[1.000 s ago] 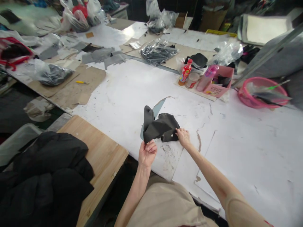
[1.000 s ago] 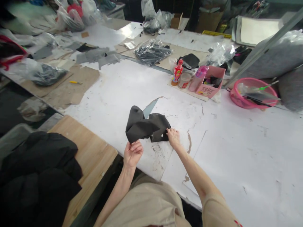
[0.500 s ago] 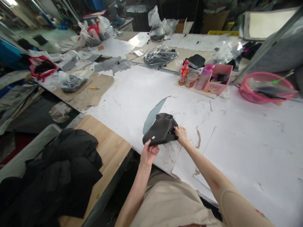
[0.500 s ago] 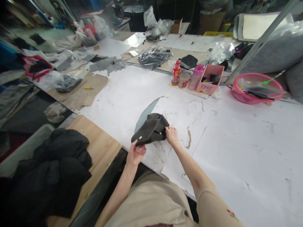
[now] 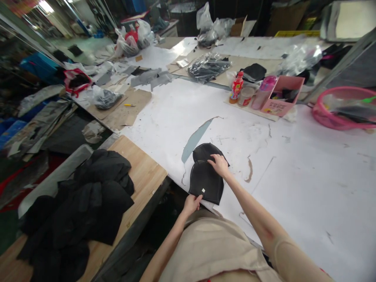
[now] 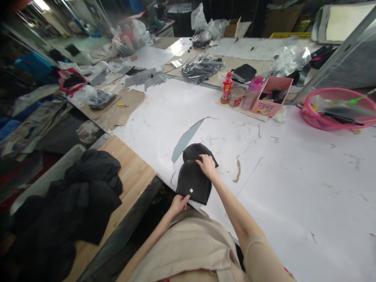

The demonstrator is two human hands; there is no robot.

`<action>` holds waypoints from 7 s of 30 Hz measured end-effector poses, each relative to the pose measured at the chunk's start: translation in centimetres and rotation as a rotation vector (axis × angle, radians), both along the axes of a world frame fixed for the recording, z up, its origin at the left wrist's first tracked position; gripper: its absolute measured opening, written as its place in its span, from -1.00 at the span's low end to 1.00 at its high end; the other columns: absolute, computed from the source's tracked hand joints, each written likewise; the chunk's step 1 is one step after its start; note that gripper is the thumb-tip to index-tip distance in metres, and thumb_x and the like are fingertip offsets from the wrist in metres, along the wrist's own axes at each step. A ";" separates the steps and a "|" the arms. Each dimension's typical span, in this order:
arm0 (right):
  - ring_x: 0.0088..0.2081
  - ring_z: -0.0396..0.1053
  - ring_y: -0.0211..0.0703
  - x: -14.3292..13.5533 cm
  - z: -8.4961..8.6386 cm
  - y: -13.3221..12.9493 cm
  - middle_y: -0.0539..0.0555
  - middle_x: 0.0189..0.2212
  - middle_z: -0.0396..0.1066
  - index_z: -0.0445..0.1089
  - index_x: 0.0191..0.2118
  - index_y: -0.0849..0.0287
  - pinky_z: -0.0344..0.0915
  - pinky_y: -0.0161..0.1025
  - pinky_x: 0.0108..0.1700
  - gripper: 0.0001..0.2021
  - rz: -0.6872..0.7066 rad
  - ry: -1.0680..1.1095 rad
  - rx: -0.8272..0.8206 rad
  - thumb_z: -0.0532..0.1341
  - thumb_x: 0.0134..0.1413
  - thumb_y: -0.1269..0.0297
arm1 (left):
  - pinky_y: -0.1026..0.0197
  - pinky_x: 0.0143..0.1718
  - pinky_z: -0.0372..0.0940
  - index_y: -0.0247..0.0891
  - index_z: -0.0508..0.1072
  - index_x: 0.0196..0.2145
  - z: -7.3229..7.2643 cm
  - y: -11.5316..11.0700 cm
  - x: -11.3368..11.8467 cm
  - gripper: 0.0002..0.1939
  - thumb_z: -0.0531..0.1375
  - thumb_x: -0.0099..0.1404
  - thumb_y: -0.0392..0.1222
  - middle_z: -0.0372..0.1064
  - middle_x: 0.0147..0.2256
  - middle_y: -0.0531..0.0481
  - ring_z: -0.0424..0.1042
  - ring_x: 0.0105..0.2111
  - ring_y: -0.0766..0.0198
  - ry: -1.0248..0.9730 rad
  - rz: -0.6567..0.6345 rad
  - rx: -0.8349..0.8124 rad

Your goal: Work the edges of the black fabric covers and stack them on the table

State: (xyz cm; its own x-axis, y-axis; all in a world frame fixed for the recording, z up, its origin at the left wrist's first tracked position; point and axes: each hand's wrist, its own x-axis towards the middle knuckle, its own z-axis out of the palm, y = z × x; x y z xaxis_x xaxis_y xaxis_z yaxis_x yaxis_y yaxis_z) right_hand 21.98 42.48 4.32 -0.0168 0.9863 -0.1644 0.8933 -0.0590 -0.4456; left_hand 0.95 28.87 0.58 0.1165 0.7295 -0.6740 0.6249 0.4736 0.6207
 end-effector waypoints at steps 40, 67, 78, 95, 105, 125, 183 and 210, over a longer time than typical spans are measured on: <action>-0.14 0.37 -0.13 -3.1 -0.5 -3.5 0.16 -0.12 0.41 0.41 -0.12 0.20 0.34 -0.13 -0.08 -0.83 0.347 0.030 -0.082 0.12 0.30 0.27 | -0.01 0.19 0.01 -0.25 0.48 -0.10 1.8 14.7 1.5 -0.80 0.15 0.33 -0.26 0.37 -0.01 -0.13 0.31 0.05 0.11 0.342 -0.520 0.698; -0.11 0.44 -0.05 0.5 1.3 -14.3 0.16 -0.18 0.45 0.38 -0.23 0.09 0.39 -0.07 -0.03 -0.81 -0.047 0.584 0.209 0.02 0.29 0.31 | 0.15 -0.10 0.37 -0.36 0.44 -0.06 2.2 14.1 -0.3 -0.66 0.21 0.25 -0.13 0.43 -0.13 -0.19 0.43 -0.15 0.22 -0.283 0.207 0.484; -0.03 0.39 -0.05 0.5 1.1 -15.2 0.18 -0.10 0.37 0.34 -0.16 0.10 0.40 -0.05 0.00 -0.87 -0.060 0.723 0.176 0.07 0.24 0.35 | 0.17 0.00 0.25 -0.21 0.49 -0.08 6.7 5.2 1.5 -0.72 0.21 0.26 -0.12 0.46 -0.10 -0.07 0.42 -0.09 0.15 -0.140 -0.488 0.310; 0.17 0.30 0.03 5.4 1.5 -17.5 0.17 0.16 0.32 0.29 0.17 0.07 0.30 0.05 0.14 -0.34 0.408 0.300 0.151 0.03 -0.09 0.67 | 0.25 -0.34 0.24 -0.36 0.45 -0.42 3.4 3.7 1.5 -0.69 0.10 0.28 -0.05 0.40 -0.45 0.00 0.33 -0.42 0.26 -0.150 -0.140 0.243; -0.31 0.49 -0.14 9.9 9.9 -14.5 0.05 -0.31 0.52 0.43 -0.21 0.04 0.38 -0.26 -0.28 -0.85 0.300 0.505 0.131 0.11 0.23 0.35 | 0.18 -0.27 0.36 -0.41 0.51 -0.26 3.9 2.8 0.4 -0.59 0.14 0.27 0.06 0.51 -0.38 -0.11 0.46 -0.37 0.19 -0.245 0.008 0.124; -0.35 0.50 -0.06 14.5 17.0 -15.9 0.01 -0.31 0.58 0.56 -0.17 0.08 0.50 -0.12 -0.24 -0.62 -0.528 0.838 0.294 0.48 -0.23 0.19 | 0.05 -0.05 0.36 -0.37 0.56 -0.13 9.7 3.9 0.0 -0.22 0.29 -0.07 0.39 0.55 -0.20 -0.24 0.49 -0.15 -0.01 -0.990 0.065 -0.045; -0.09 0.42 -0.07 -3.6 11.5 -12.8 0.15 0.17 0.24 0.25 -0.01 0.02 0.32 -0.10 0.01 -0.49 -0.776 0.821 0.497 0.39 -0.08 0.08 | 0.25 -0.18 0.34 -0.31 0.51 -0.20 13.6 12.4 -1.3 -0.64 0.23 0.24 0.06 0.53 -0.29 -0.05 0.46 -0.24 0.20 -0.817 0.211 0.305; -0.13 0.42 -0.04 0.3 12.6 -14.7 0.02 -0.22 0.52 0.52 -0.29 0.09 0.32 -0.23 -0.09 -0.74 -0.803 1.058 0.380 0.26 0.08 0.02 | 0.31 -0.25 0.27 -0.28 0.47 -0.31 15.2 9.9 0.8 -0.67 0.19 0.27 0.08 0.45 -0.37 0.01 0.38 -0.31 0.26 -0.655 0.216 0.449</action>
State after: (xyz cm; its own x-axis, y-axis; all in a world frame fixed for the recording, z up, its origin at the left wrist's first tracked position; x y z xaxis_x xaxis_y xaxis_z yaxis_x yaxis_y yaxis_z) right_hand 22.31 27.79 16.88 0.6251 0.7657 -0.1513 -0.0980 -0.1154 -0.9885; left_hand 1.74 38.73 15.78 0.2108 0.9650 -0.1564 -0.0067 0.1614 0.9869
